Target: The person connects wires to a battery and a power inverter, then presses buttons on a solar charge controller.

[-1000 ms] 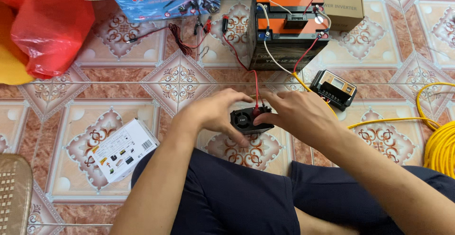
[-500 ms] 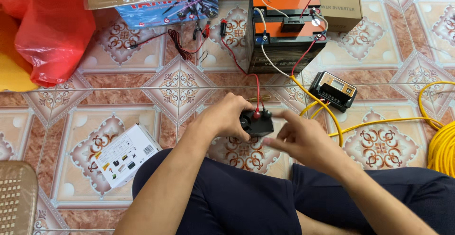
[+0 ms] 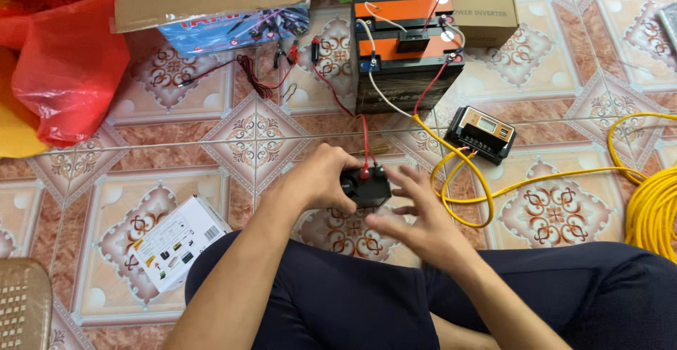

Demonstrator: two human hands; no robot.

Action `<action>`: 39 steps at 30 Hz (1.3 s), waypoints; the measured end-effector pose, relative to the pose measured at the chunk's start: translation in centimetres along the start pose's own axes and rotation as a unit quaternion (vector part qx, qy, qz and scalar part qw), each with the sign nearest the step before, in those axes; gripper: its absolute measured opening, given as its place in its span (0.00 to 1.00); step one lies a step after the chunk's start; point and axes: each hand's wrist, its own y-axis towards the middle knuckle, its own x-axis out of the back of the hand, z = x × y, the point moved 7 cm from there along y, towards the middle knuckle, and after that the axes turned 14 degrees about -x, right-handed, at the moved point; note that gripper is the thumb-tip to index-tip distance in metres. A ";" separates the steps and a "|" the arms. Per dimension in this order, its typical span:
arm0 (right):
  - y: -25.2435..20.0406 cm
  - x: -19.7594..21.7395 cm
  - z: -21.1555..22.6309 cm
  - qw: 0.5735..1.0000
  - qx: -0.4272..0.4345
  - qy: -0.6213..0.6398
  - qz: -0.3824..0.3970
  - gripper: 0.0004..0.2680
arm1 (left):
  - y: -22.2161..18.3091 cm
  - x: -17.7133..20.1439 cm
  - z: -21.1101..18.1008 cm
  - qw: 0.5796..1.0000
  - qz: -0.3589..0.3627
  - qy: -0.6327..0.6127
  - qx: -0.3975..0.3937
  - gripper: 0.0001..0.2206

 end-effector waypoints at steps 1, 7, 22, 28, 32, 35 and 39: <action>0.1 -0.7 -0.3 0.999 0.007 0.047 0.021 0.27 | -0.2 0.0 0.3 1.000 0.004 0.003 0.017 0.20; -0.6 -0.9 1.8 0.998 0.018 0.063 0.004 0.39 | -0.1 0.5 -0.2 1.000 -0.001 -0.001 0.009 0.19; -0.3 -1.6 5.5 0.883 0.353 -0.295 -0.097 0.25 | -0.7 0.9 -1.9 0.997 0.072 -0.004 0.019 0.21; 1.2 -2.0 4.5 0.874 0.287 -0.387 -0.061 0.19 | -0.8 0.7 -1.6 0.997 0.072 0.000 0.020 0.11; 1.0 -2.2 5.4 0.857 0.293 -0.422 -0.033 0.12 | -0.6 0.3 -1.2 0.997 0.072 0.005 0.027 0.11; 0.8 -2.4 5.4 0.829 0.310 -0.464 -0.039 0.05 | -0.3 -0.3 -0.7 0.997 0.059 0.048 0.017 0.16; 0.0 -2.1 5.2 0.860 0.354 -0.362 -0.056 0.09 | -0.3 -0.7 -0.5 0.995 0.042 0.087 -0.038 0.15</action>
